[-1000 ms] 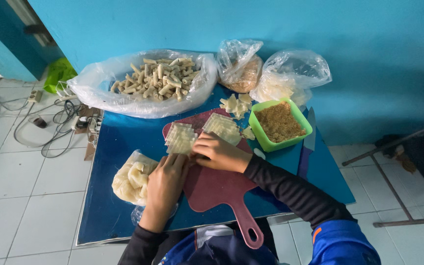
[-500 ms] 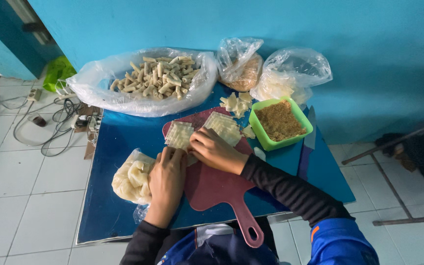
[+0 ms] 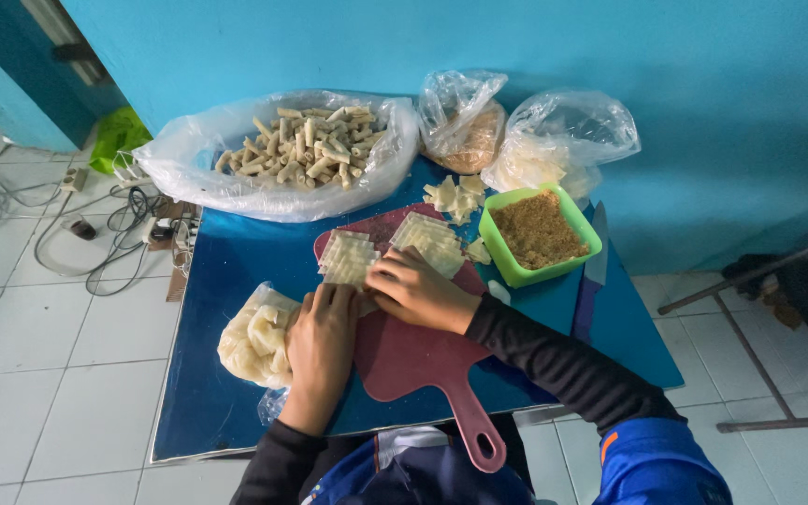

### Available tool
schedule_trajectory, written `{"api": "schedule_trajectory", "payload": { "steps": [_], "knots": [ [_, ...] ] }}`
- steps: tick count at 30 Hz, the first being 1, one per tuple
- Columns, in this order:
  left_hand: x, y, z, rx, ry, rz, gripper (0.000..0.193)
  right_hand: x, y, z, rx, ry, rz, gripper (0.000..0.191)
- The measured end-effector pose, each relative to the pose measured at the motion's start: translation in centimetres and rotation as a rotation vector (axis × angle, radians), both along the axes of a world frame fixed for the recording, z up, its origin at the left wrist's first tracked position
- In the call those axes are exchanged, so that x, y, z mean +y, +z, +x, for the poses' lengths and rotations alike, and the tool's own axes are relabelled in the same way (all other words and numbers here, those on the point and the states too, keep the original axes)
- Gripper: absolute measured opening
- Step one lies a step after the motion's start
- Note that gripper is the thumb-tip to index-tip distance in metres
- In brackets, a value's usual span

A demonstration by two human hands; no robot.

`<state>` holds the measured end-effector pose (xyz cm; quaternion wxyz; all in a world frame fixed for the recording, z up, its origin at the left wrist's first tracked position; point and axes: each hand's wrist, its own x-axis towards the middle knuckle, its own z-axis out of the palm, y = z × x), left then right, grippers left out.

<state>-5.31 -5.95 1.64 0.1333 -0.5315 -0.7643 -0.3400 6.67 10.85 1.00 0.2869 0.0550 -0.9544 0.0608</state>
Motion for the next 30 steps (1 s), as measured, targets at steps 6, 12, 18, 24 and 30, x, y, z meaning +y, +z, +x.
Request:
{"api": "schedule_trajectory", "payload": {
  "steps": [6,12,18,24,30],
  "knots": [
    [-0.3,0.6,0.0,0.005,-0.049,0.018,0.016,-0.1,0.0,-0.2,-0.030,-0.053,0.018,0.024],
    [-0.3,0.7,0.0,0.033,-0.039,0.004,0.011,-0.5,0.4,-0.7,0.009,-0.078,0.011,0.022],
    [0.1,-0.8,-0.5,0.034,-0.027,-0.169,0.019,-1.0,0.6,-1.0,0.035,-0.109,-0.035,0.018],
    [0.3,-2.4,-0.6,0.433,0.052,-0.129,0.047,-0.6,-0.1,-0.7,0.016,-0.115,0.197,0.023],
    [0.3,-1.7,-0.5,0.371,0.106,-0.068,0.053,-0.9,0.1,-0.7,0.049,-0.162,0.220,0.032]
  ]
}}
